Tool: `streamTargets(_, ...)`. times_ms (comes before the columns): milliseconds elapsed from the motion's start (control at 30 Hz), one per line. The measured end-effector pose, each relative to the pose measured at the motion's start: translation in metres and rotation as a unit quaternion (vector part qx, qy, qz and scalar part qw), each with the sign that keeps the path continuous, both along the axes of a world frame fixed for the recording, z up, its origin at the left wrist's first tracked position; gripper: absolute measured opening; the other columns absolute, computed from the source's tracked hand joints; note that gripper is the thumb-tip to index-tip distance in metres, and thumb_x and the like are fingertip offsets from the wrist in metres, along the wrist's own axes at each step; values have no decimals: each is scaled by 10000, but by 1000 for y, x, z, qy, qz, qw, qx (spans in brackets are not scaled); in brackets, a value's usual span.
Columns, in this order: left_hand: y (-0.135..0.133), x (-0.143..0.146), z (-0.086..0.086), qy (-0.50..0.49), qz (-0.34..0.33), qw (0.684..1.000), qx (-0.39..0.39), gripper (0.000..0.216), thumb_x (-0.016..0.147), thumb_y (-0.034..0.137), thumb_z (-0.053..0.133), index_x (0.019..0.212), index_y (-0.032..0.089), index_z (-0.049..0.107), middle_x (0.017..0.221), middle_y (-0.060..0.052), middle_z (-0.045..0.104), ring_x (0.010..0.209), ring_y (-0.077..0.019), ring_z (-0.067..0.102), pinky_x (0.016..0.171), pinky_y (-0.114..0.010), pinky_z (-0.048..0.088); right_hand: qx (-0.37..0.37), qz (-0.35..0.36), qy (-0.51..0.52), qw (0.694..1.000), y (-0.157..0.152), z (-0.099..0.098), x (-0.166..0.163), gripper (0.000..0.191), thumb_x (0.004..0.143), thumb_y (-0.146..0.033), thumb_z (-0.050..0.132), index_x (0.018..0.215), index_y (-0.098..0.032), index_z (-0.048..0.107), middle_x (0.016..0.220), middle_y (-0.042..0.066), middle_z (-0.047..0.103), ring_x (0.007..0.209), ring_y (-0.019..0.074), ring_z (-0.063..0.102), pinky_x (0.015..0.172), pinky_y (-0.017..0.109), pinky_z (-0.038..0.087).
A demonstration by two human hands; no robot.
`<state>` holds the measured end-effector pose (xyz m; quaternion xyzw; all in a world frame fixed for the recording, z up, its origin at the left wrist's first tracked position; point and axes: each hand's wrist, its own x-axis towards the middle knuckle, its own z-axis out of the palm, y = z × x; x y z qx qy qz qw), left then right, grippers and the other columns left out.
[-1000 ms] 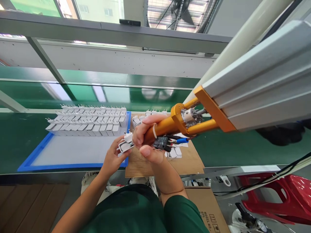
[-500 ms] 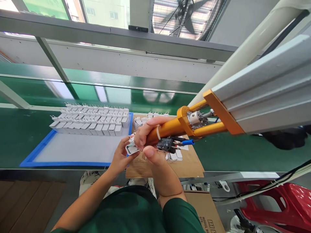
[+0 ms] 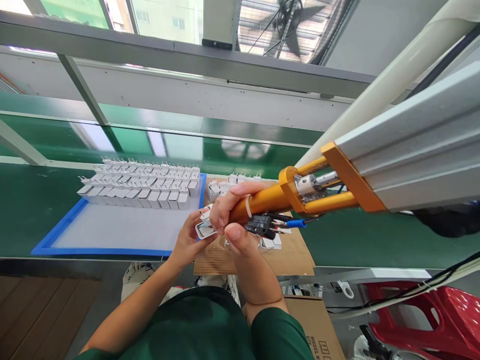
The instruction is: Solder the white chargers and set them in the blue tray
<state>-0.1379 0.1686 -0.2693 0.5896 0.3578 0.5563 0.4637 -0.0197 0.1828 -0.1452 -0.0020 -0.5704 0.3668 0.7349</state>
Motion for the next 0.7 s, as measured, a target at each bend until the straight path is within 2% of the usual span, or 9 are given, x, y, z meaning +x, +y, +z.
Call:
streamTargets(167, 1, 0, -3, -8, 4, 1000, 8, 553, 830, 365, 769, 1328, 264, 548, 1371, -89, 631, 1215, -247, 635, 1009, -380, 536, 4, 5, 0, 1000, 0, 1, 0, 298, 838, -398, 666, 1109, -295, 595, 590, -102, 463, 330, 56, 362, 303, 202, 349)
streamTargets(300, 0, -1, -3, -9, 0, 1000, 9, 555, 835, 339, 768, 1336, 270, 539, 1362, -85, 638, 1218, -242, 636, 1007, -373, 530, 20, 22, 9, 1000, 1, 2, 1, 302, 839, -358, 661, 1122, -272, 600, 603, -95, 470, 343, 57, 375, 303, 203, 343)
streamTargets(700, 0, -1, -3, -22, -5, 1000, 2, 558, 825, 310, 787, 1330, 276, 550, 1340, -75, 656, 1238, -249, 624, 998, -360, 529, 6, 15, 6, 1000, 0, 1, 2, 308, 834, -372, 680, 1116, -279, 595, 605, -99, 475, 345, 55, 373, 311, 202, 349)
